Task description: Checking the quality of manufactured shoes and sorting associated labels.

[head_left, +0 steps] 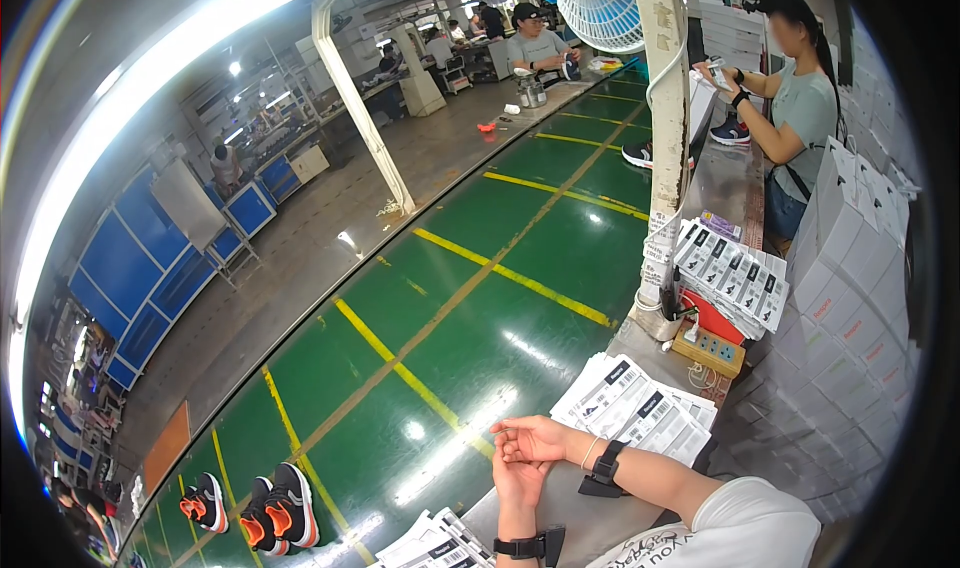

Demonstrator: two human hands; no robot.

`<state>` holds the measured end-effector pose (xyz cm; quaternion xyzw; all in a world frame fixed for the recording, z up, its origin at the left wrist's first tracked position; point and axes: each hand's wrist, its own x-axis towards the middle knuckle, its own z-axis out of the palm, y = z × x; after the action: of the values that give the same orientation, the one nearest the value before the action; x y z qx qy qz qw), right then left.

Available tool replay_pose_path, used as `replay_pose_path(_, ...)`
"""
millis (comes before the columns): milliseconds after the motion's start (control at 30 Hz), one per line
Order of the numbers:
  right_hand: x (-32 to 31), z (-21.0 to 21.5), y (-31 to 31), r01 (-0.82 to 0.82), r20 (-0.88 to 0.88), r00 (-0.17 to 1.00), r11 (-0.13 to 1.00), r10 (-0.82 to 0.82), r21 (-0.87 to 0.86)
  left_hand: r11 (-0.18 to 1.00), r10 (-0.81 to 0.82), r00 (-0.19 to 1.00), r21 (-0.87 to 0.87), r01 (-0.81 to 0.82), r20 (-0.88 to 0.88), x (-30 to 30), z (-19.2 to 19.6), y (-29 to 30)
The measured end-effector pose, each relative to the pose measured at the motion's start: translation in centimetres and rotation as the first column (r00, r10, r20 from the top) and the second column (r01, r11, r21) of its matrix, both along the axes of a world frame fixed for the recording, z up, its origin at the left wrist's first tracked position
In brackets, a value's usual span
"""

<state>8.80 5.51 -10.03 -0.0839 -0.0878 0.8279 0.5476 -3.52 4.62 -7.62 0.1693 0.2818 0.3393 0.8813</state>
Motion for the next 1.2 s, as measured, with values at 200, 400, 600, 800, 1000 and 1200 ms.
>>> replay_pose_path(200, 0.2, -0.1, -0.1, 0.002, 0.007, 1.000, 1.000, -0.002, 0.001, 1.000, 0.002, 1.000, -0.014, -0.002, -0.001, 0.3, 0.2, -0.1)
replay_pose_path(400, 0.3, -0.3, -0.1, -0.001, -0.002, 1.000, 1.000, 0.001, 0.007, 1.000, 0.002, 1.000, -0.011, -0.003, -0.025, 0.4, 0.6, -0.2)
replay_pose_path(600, 0.2, -0.6, 0.1, -0.008, 0.000, 1.000, 1.000, 0.008, 0.027, 1.000, -0.010, 1.000, 0.002, 0.010, -0.008, 0.1, -0.4, 0.1)
replay_pose_path(800, 0.4, -0.6, 0.1, -0.015, -0.017, 1.000, 1.000, 0.015, 0.021, 1.000, -0.008, 1.000, -0.004, 0.008, -0.010, 0.3, -0.4, 0.0)
replay_pose_path(1000, 0.3, -0.7, 0.1, -0.015, -0.007, 1.000, 1.000, 0.015, 0.024, 1.000, 0.000, 1.000, -0.011, 0.000, 0.004, 0.3, -0.6, 0.1)
replay_pose_path(1200, 0.4, -0.8, 0.2, -0.011, 0.001, 1.000, 1.000, 0.011, 0.022, 1.000, -0.006, 1.000, -0.004, 0.006, 0.007, 0.3, -0.6, 0.1)
